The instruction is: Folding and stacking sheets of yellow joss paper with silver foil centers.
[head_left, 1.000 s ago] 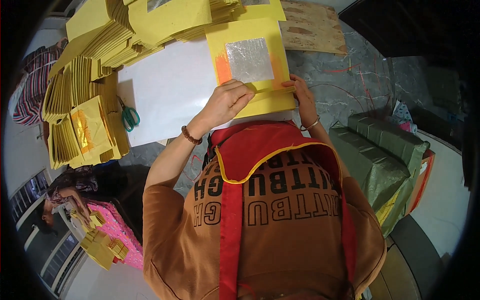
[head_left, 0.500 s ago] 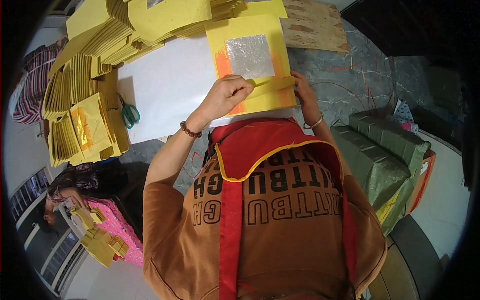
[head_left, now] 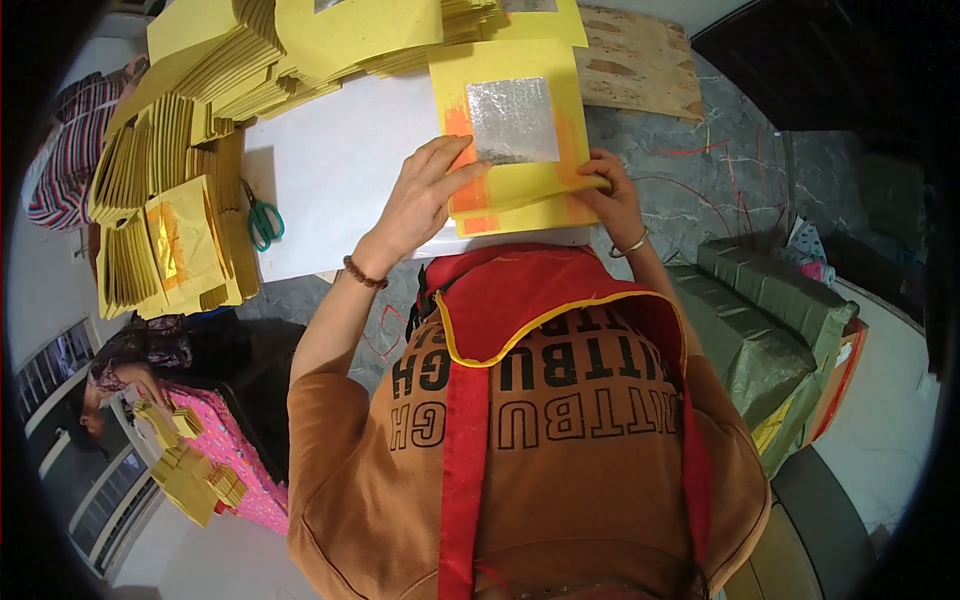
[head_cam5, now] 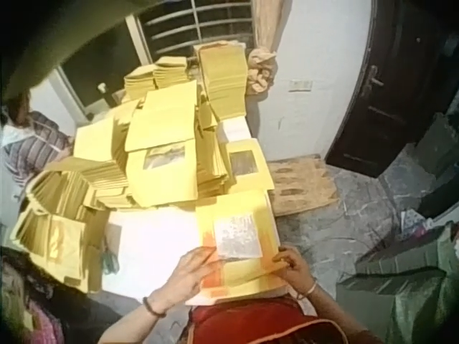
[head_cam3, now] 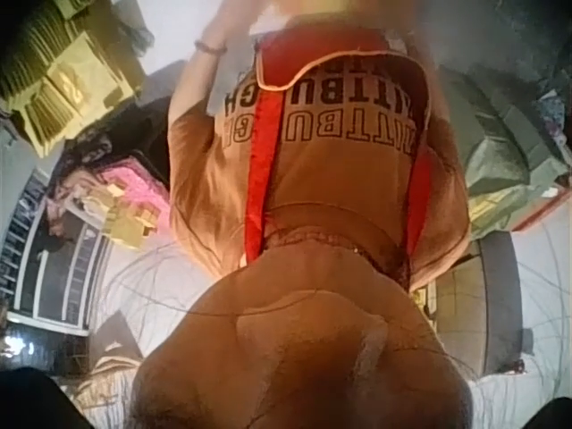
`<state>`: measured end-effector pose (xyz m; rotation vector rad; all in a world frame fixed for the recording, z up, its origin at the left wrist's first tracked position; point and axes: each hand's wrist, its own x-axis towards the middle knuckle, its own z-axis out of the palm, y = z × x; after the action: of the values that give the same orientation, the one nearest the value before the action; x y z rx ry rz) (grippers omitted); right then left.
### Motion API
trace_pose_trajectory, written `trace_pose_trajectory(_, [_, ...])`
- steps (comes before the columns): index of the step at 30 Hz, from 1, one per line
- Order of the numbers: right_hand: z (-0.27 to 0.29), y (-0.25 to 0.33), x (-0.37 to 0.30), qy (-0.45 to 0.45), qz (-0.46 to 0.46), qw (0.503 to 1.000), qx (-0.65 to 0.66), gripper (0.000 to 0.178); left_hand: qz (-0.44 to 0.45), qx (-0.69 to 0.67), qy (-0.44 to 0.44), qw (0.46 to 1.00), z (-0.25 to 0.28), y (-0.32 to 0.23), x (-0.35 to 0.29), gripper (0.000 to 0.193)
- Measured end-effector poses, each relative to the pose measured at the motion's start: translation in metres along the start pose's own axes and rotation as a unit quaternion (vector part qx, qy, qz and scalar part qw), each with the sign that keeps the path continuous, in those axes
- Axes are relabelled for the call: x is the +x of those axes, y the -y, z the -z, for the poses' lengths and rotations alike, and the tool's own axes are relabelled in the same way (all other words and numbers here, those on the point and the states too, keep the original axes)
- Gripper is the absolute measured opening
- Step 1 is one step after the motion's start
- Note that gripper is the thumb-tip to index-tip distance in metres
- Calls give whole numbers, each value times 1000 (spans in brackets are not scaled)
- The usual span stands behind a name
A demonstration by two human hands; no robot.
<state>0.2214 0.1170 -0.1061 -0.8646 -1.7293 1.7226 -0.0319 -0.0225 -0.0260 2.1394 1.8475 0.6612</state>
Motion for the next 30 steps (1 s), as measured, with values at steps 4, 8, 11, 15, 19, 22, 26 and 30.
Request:
trace_pose_trajectory(4, [-5, 31, 9, -32, 157, 961, -224, 37, -13, 38, -37, 999, -5, -2, -6, 49])
trace_pose_trajectory(8, [-2, 50, 6, 14, 272, 896, -351, 32, -96, 97, -46, 990, 5, -23, -21, 43])
trace_pose_trajectory(11, [1, 61, -1, 140, 270, 872, -384, 18, -75, 9, -55, 996, 6, -29, -25, 34])
trace_pose_trajectory(15, [-4, 60, 0, 100, 77, 947, -294, 14, 126, -141, -80, 979, -3, -23, -16, 15])
trace_pose_trajectory(19, [-19, 62, 10, 71, -113, 987, -88, 25, 272, -232, -108, 928, -12, -14, 9, 29])
trace_pose_trajectory(22, [-26, 51, 16, -53, 7, 999, -9, 39, 303, -257, -114, 911, -25, 1, 13, 28])
trace_pose_trajectory(26, [-25, 56, 20, -59, -61, 996, -10, 51, 353, -326, -103, 871, -25, 6, 23, 29])
trace_pose_trajectory(30, [-29, 41, 27, -86, 16, 995, -47, 40, 397, -376, -85, 833, -20, 9, 31, 23])
